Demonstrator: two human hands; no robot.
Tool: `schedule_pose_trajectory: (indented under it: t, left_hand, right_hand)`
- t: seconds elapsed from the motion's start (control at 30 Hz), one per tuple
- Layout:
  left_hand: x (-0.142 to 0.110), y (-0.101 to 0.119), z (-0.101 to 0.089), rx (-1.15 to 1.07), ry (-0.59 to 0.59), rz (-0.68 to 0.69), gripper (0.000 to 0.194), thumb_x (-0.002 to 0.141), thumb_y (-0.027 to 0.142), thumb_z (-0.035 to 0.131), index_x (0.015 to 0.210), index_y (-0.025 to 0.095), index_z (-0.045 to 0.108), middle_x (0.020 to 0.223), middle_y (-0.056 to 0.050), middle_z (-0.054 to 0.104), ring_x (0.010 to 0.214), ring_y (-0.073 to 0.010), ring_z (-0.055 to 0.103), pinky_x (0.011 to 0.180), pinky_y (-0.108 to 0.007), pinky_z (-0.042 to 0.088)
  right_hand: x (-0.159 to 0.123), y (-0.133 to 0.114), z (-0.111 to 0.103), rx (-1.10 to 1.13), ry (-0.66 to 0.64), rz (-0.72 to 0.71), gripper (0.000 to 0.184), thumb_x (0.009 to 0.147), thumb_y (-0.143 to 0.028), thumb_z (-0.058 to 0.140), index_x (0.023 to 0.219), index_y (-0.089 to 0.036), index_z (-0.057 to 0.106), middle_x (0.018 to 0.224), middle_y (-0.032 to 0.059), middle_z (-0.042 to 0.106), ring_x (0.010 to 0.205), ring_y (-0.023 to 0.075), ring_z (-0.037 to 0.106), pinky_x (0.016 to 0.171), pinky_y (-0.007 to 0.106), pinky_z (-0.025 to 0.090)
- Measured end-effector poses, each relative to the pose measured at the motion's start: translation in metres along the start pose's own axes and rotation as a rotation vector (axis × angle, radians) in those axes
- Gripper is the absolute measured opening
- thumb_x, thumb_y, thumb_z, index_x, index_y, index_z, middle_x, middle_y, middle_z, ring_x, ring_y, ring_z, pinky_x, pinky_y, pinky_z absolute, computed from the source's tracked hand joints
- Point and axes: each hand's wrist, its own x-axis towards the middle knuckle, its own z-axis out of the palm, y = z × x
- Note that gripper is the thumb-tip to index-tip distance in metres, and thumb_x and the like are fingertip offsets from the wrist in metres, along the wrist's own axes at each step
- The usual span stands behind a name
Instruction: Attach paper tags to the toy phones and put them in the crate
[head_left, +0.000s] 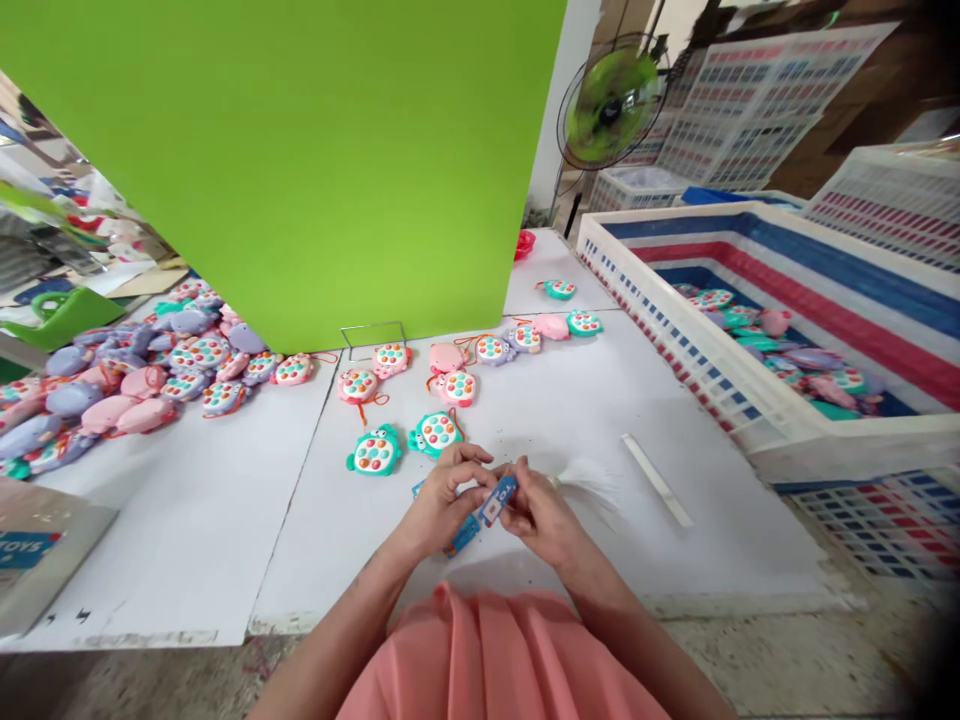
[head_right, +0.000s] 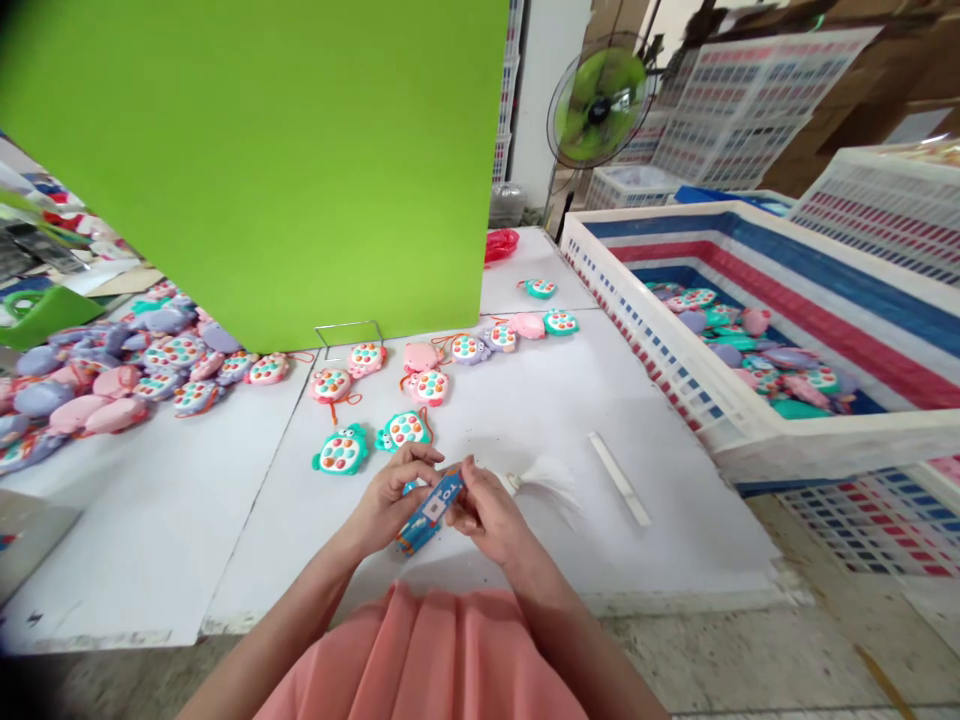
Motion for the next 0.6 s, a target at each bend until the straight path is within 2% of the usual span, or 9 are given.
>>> schedule_pose_trajectory:
  t: [0.13,0.2,0.27,0.3,0.37,0.43,0.5,0.6]
  left_hand:
    - [-0.002,0.006,0.0,0.138,0.003,0.028,0.015,0.086,0.013,0.045,0.09,0.019,0.059,0.112,-0.008,0.051,0.11,-0.0186,0.048,0.097,-0.034,0.038]
    - [-0.001,0.008,-0.002,0.206,-0.004,0.034,0.02,0.085,0.009,0.042,0.092,0.02,0.058,0.114,-0.009,0.052,0.111,-0.0188,0.048,0.097,-0.036,0.039]
    - [0.001,0.011,-0.005,0.271,-0.074,0.057,0.02,0.086,0.011,0.043,0.09,0.021,0.06,0.116,-0.009,0.052,0.113,-0.0196,0.047,0.097,-0.036,0.039]
    - [0.001,0.013,-0.006,0.304,-0.115,0.073,0.019,0.087,0.014,0.043,0.089,0.021,0.061,0.118,-0.009,0.051,0.113,-0.0201,0.047,0.098,-0.035,0.039]
    - [0.002,0.013,-0.007,0.372,-0.159,0.121,0.019,0.089,0.019,0.044,0.089,0.023,0.062,0.121,-0.008,0.052,0.114,-0.0206,0.048,0.097,-0.035,0.041]
    - [0.002,0.008,-0.008,0.435,-0.112,0.171,0.018,0.089,0.023,0.044,0.087,0.024,0.062,0.118,-0.008,0.054,0.111,-0.0213,0.051,0.092,-0.034,0.045]
    - [0.006,-0.004,-0.01,0.455,-0.054,0.249,0.014,0.087,0.026,0.047,0.088,0.027,0.062,0.114,-0.007,0.057,0.105,-0.0222,0.055,0.086,-0.035,0.049]
    - [0.017,-0.029,-0.013,0.443,-0.053,0.317,0.017,0.086,0.03,0.046,0.096,0.031,0.06,0.113,-0.005,0.059,0.104,-0.0237,0.057,0.083,-0.037,0.051]
  right_hand:
    - [-0.001,-0.002,-0.006,-0.17,-0.086,-0.017,0.037,0.067,-0.052,0.072,0.071,-0.018,0.058,0.051,-0.0032,0.054,0.039,0.005,0.034,0.039,0.02,0.015]
    - [0.0,-0.003,-0.01,-0.172,-0.097,-0.027,0.042,0.073,-0.059,0.063,0.072,-0.017,0.06,0.05,-0.0022,0.055,0.038,0.0046,0.03,0.039,0.021,0.014]
    - [0.001,-0.004,-0.012,-0.14,-0.085,-0.026,0.054,0.079,-0.067,0.047,0.071,-0.016,0.062,0.048,-0.0014,0.054,0.036,0.0048,0.027,0.039,0.022,0.013]
    - [-0.001,-0.006,-0.012,-0.144,-0.073,-0.025,0.055,0.079,-0.068,0.046,0.07,-0.016,0.063,0.048,-0.0016,0.053,0.037,0.0049,0.029,0.039,0.022,0.014]
    - [-0.005,-0.01,-0.011,-0.213,-0.05,-0.029,0.048,0.074,-0.062,0.058,0.066,-0.015,0.064,0.048,-0.0027,0.053,0.04,0.005,0.036,0.041,0.02,0.019]
    - [-0.01,-0.016,-0.009,-0.279,-0.064,-0.027,0.038,0.066,-0.052,0.071,0.066,-0.014,0.066,0.052,-0.0035,0.056,0.046,0.0058,0.044,0.046,0.019,0.028]
    - [-0.011,-0.021,-0.011,-0.26,-0.121,-0.027,0.035,0.06,-0.046,0.078,0.076,-0.015,0.069,0.063,-0.003,0.062,0.056,0.0075,0.051,0.055,0.019,0.037]
    - [-0.011,-0.024,-0.018,-0.191,-0.131,-0.07,0.037,0.058,-0.041,0.08,0.083,-0.016,0.07,0.076,-0.0022,0.065,0.066,0.0085,0.055,0.067,0.021,0.042]
